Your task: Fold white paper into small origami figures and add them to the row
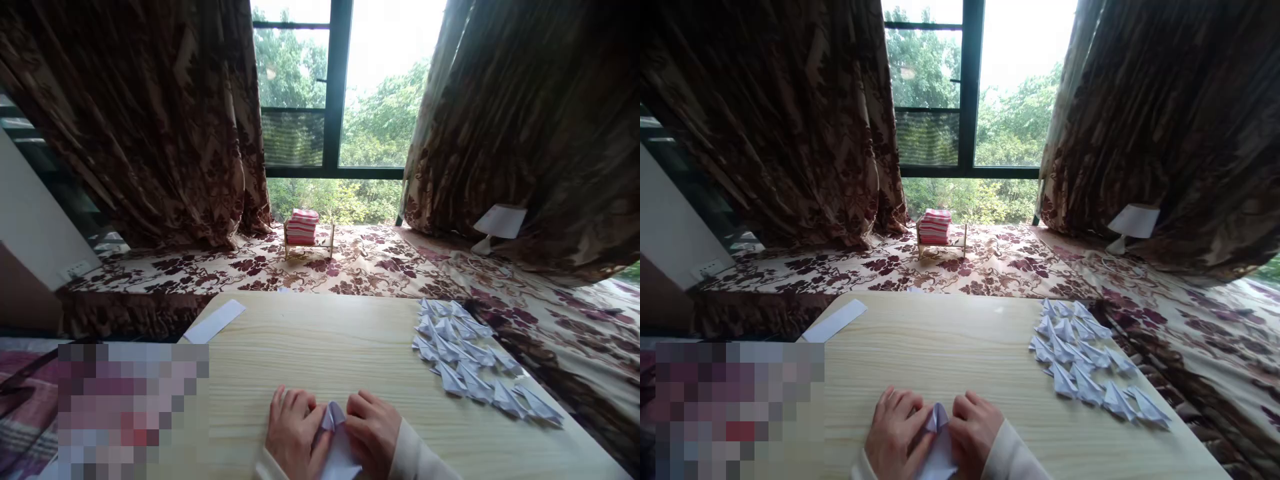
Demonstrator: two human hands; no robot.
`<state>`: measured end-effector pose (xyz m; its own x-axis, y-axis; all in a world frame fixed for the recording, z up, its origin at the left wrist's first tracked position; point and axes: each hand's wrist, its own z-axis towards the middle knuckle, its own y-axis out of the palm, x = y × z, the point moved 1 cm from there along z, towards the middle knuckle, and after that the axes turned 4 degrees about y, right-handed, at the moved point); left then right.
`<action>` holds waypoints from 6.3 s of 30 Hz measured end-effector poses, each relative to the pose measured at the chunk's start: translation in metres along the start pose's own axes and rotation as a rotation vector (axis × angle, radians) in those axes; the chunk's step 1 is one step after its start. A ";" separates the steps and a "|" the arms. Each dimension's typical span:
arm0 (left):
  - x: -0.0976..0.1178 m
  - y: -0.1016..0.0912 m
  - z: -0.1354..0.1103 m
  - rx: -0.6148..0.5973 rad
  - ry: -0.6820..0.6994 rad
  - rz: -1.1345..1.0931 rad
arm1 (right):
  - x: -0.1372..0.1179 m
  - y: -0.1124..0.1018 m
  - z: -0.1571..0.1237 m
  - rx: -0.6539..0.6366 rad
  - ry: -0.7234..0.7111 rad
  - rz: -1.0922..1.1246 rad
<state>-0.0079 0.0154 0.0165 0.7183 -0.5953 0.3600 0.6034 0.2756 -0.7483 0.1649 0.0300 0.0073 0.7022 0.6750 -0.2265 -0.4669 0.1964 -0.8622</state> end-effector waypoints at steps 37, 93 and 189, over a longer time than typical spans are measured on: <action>-0.005 -0.001 0.011 -0.041 0.059 -0.027 | 0.000 -0.004 0.016 -0.051 -0.033 -0.101; 0.006 0.003 -0.011 -0.036 0.180 0.130 | 0.005 -0.008 0.019 -0.188 0.037 0.035; 0.015 -0.005 -0.003 -0.059 0.056 0.010 | 0.004 -0.040 0.039 -0.127 -0.072 0.008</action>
<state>-0.0011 0.0029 0.0235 0.7030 -0.6343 0.3218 0.5734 0.2377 -0.7840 0.1653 0.0521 0.0584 0.6565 0.7262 -0.2043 -0.3973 0.1026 -0.9120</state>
